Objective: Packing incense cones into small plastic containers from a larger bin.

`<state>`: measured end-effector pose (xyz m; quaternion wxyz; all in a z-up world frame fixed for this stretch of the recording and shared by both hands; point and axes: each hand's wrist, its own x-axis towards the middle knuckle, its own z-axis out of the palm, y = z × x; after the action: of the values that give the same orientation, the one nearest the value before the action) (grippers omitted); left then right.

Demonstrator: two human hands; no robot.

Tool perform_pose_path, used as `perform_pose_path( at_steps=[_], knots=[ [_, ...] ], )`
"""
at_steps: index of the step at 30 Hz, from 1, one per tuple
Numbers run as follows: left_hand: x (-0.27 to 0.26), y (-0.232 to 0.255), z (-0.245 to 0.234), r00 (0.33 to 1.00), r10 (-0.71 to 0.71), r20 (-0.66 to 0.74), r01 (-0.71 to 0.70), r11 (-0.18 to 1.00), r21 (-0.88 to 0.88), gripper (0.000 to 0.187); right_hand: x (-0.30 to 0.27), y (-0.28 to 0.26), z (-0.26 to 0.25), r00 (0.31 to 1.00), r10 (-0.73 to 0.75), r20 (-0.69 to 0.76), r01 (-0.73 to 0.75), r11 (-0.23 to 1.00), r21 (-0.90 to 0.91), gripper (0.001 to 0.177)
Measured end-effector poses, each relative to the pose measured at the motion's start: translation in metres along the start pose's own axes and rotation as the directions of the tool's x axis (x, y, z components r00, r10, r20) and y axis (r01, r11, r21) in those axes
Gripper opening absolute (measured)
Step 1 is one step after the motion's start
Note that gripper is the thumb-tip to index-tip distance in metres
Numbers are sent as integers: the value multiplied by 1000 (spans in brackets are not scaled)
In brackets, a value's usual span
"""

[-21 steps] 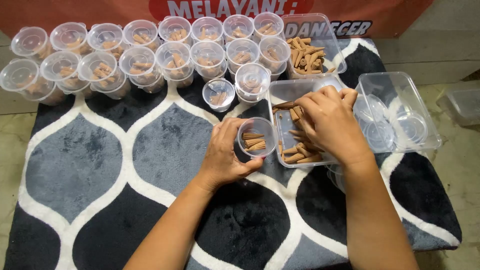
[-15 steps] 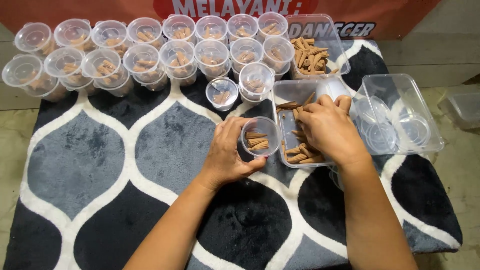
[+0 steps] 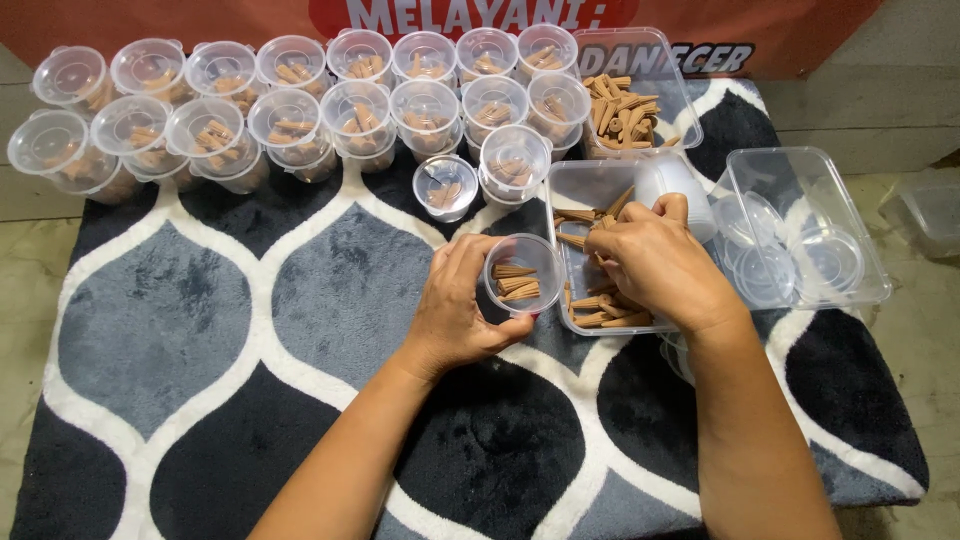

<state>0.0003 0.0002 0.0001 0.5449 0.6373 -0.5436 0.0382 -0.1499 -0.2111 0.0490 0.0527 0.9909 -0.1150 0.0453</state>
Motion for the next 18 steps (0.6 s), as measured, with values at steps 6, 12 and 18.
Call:
perform_pose_path(
  at_steps=[6,12,18],
  knots=[
    [-1,-2,1,1000,11,13,-11,1000,-3,72,-6,-20,-47,874,-86,-479,233,937,258,21],
    [-1,-1,2,999,24,22,-24,1000,-7,71,1,-71,-59,735,-199,-649,466,843,269,13],
    [-1,2,0,999,26,31,-27,1000,4,72,4,-81,-63,700,-259,-666,476,864,164,15]
  ],
)
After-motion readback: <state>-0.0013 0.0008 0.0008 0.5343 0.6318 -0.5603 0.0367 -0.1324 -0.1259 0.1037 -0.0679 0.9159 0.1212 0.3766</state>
